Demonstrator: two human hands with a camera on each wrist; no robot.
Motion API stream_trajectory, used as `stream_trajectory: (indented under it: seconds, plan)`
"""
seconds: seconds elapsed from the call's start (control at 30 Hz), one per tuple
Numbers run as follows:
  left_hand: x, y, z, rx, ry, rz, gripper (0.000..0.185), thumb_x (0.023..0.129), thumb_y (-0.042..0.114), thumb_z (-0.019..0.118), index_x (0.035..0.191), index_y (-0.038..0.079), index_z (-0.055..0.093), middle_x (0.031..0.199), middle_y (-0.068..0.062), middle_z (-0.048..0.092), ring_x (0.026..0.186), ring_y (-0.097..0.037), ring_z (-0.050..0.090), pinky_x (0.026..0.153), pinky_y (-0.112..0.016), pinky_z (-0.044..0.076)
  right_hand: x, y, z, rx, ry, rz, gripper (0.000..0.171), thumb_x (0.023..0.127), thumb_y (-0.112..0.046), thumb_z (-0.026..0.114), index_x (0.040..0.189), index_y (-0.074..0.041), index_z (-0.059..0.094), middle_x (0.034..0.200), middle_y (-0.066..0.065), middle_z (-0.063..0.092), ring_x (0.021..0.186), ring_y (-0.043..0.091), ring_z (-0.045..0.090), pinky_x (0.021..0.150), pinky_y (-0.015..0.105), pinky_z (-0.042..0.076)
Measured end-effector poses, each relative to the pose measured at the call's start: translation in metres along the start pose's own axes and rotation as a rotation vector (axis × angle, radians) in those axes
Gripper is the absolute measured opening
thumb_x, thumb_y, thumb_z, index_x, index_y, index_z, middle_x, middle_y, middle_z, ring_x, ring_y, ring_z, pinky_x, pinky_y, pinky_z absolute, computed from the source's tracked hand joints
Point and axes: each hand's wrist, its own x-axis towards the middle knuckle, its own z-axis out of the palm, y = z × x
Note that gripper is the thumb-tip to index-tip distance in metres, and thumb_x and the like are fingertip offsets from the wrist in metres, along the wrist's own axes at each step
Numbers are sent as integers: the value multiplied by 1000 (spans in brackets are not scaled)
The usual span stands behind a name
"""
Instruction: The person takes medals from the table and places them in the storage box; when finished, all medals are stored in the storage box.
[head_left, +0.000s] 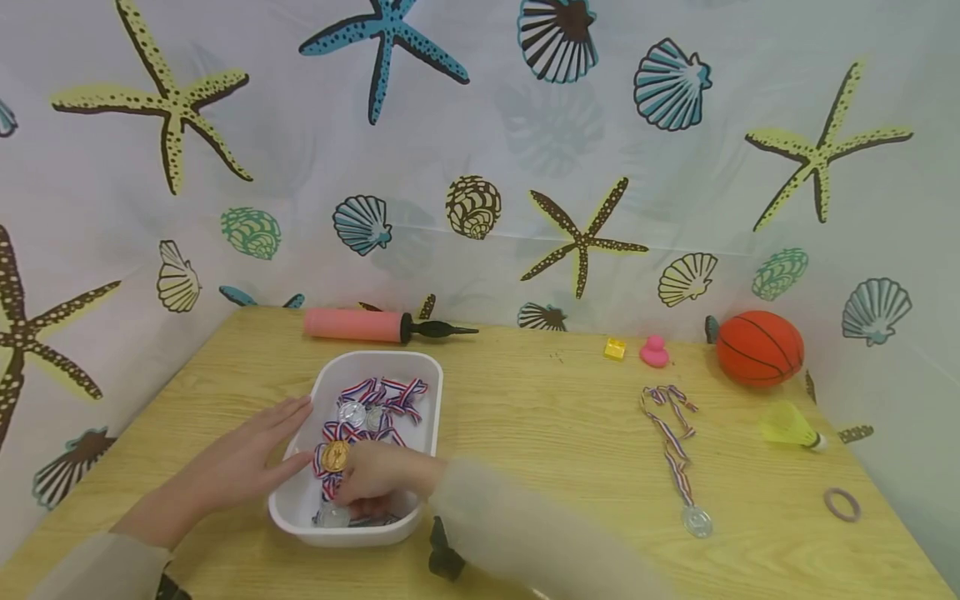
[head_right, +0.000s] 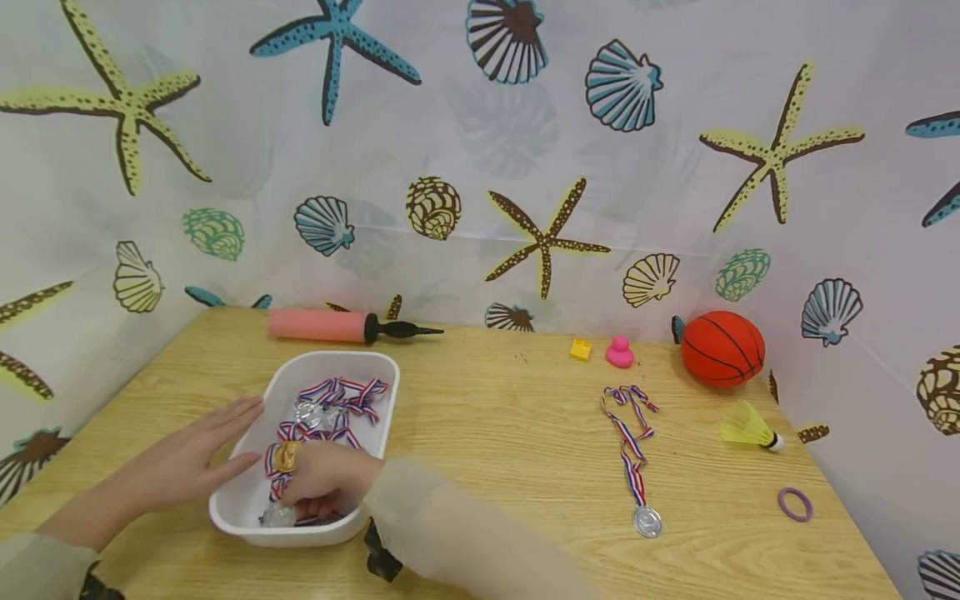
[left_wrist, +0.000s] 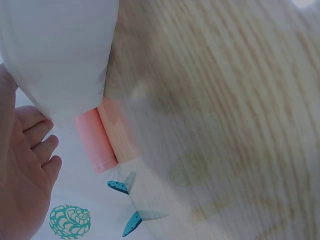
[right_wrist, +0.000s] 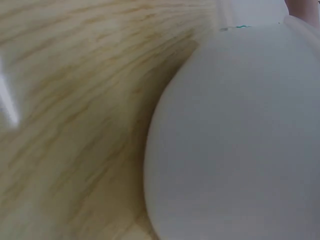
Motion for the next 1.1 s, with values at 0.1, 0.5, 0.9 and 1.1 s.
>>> stream_trajectory:
  seconds: [0.1,0.5,0.9,1.1]
  plan:
    - [0,1,0,-1,12,7,65,90,39,57,135,-6,40,140,-24,36,126,-44,31,100,-56,28,4,-5,4,-16,32,30,31,85,-16,64,55,-7,63,47,0,57,37,8,50,39,18,44]
    - [0,0,0,-2,22,23,65,90,38,57,136,-5,40,140,-23,35,127,-43,31,99,-56,29,-14,0,-26,147,61,-86,16,85,-15,66,71,-7,65,59,0,60,45,9,52,45,23,50]
    - [0,1,2,-3,-5,-10,68,91,42,54,137,-5,38,141,-23,33,127,-44,28,101,-57,26,-135,45,-101,384,227,-325,12,87,-17,63,96,-9,62,74,5,62,59,14,54,51,27,50]
    - [0,0,2,1,-4,-7,68,91,43,53,137,-5,38,141,-23,33,128,-44,28,101,-57,26,-194,89,-119,426,383,-304,17,88,-14,61,100,-2,59,78,10,61,61,16,52,52,27,48]
